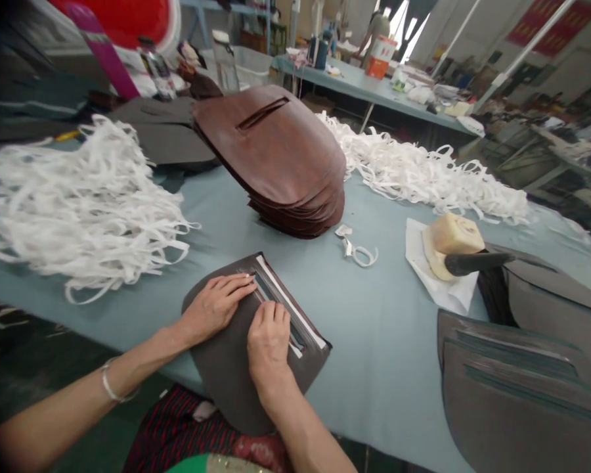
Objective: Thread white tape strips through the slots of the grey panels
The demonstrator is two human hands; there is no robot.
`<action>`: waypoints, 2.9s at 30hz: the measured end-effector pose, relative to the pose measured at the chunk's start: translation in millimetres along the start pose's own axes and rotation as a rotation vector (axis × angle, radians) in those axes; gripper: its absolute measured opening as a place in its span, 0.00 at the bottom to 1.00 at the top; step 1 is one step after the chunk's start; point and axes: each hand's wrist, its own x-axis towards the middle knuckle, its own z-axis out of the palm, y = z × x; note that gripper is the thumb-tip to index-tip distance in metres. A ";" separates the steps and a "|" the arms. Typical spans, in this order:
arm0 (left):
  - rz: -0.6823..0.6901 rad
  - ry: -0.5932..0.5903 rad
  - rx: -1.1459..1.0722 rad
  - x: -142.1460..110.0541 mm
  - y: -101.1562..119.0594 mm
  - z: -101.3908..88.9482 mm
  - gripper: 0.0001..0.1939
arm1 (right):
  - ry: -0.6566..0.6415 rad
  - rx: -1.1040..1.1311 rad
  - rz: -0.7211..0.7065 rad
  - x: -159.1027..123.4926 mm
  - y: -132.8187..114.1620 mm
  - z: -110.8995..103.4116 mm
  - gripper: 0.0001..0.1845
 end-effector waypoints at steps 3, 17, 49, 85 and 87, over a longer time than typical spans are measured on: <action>-0.001 0.001 -0.008 -0.3 0.7 1.0 0.24 | 0.004 -0.021 -0.017 -39.3 18.7 -14.1 0.20; 0.219 -0.154 -0.082 -13.8 86.8 13.6 0.19 | 0.120 0.081 -0.060 -95.1 53.2 -29.0 0.17; 0.127 -0.145 -0.058 -23.4 123.2 20.2 0.19 | 0.114 0.301 0.290 -96.6 61.5 -36.9 0.06; -0.486 0.491 0.254 -25.3 -51.8 -69.6 0.29 | -0.043 0.921 -0.064 163.0 -85.1 23.2 0.09; -0.492 0.405 0.320 -22.4 -62.2 -69.5 0.27 | -0.078 0.997 -0.049 173.4 -89.2 28.5 0.06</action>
